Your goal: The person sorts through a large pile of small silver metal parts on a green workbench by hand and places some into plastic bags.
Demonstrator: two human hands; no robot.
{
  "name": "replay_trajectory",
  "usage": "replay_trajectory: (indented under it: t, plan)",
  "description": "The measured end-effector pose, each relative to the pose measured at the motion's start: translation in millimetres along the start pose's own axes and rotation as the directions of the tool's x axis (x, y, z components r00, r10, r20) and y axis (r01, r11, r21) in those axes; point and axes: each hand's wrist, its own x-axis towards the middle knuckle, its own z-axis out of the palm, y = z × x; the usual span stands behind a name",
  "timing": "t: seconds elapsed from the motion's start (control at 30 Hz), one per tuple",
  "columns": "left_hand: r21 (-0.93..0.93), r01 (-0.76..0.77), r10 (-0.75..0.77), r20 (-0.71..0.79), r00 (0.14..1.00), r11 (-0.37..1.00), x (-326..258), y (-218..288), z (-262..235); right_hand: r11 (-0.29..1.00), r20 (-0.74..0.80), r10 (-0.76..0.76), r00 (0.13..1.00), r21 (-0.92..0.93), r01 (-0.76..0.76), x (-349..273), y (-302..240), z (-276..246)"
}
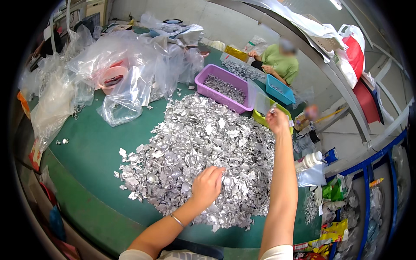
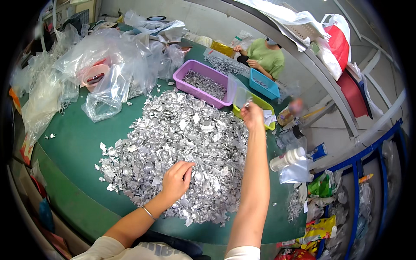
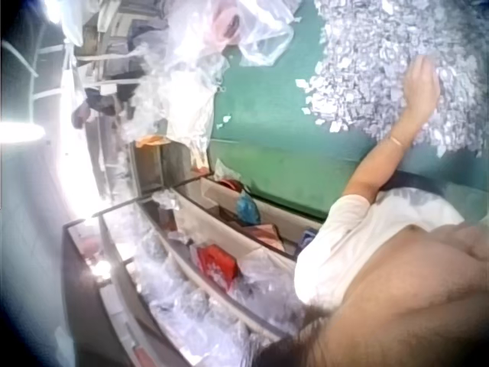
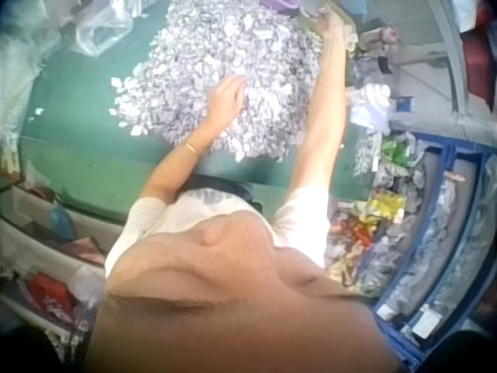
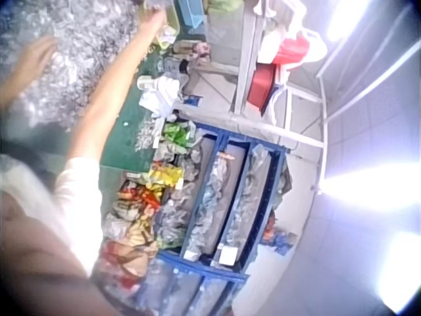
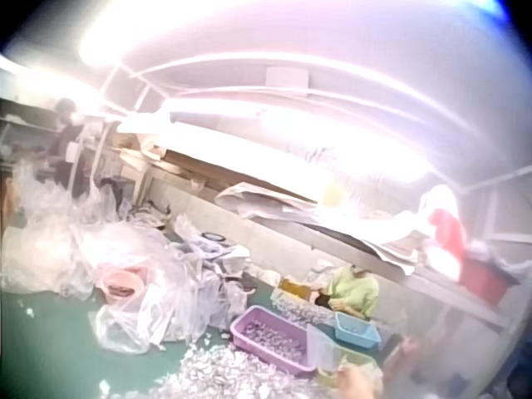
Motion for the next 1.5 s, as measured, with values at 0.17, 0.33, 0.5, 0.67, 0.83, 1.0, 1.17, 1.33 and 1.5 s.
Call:
replay_trajectory:
  t: [0.17, 0.33, 0.5, 0.67, 0.83, 1.0, 1.17, 1.33, 1.5]
  plan:
    - [0.009, 0.030, -0.031, 0.014, 0.999, 0.999, -1.4, -2.9, -3.8, 0.631, 0.294, 0.036, 0.955, -0.748, 0.206, -85.8, 50.6, 15.2]
    - [0.053, -0.007, 0.007, -0.003, 1.000, 0.999, -0.3, 1.0, 1.9, 0.179, 0.485, 0.001, 0.875, -0.861, 0.477, -144.8, 81.8, 0.0]
    - [0.059, -0.132, 0.133, -0.015, 0.991, 0.990, -2.6, -4.8, -4.2, -0.093, 0.541, -0.502, 0.675, -0.809, 0.580, -207.2, 76.4, -22.4]
    - [0.159, -0.305, 0.272, 0.198, 0.942, 0.939, -10.5, 7.5, -24.3, -0.010, 0.510, -0.531, 0.677, -0.802, 0.597, -277.6, 88.5, -55.0]
    - [0.278, -0.416, 0.335, 0.296, 0.895, 0.866, -7.2, 9.7, 1.4, 0.091, 0.445, -0.589, 0.674, -0.793, 0.603, -304.0, 122.1, -63.8]
    - [0.051, -0.089, 0.085, 0.075, 0.994, 0.995, 2.5, 10.0, 0.0, 0.226, 0.432, -0.596, 0.677, -0.719, 0.657, -327.1, 143.2, -75.3]
    - [-0.472, 0.581, -0.430, 0.396, 0.811, 0.663, -26.0, 43.4, -27.4, 0.782, 0.156, -0.452, 0.878, -0.405, 0.475, -346.3, 157.7, -79.6]
    - [-0.413, 0.711, -0.378, 0.637, 0.672, 0.569, -114.8, 47.7, -49.2, 0.953, 0.304, -0.198, 0.932, -0.162, 0.255, -397.4, 175.7, -46.9]
    - [-0.384, 0.456, -0.275, 0.440, 0.855, 0.803, -139.6, 65.4, -60.1, 0.952, 0.123, -0.093, 0.988, -0.279, 0.124, -405.6, 187.4, -54.5]
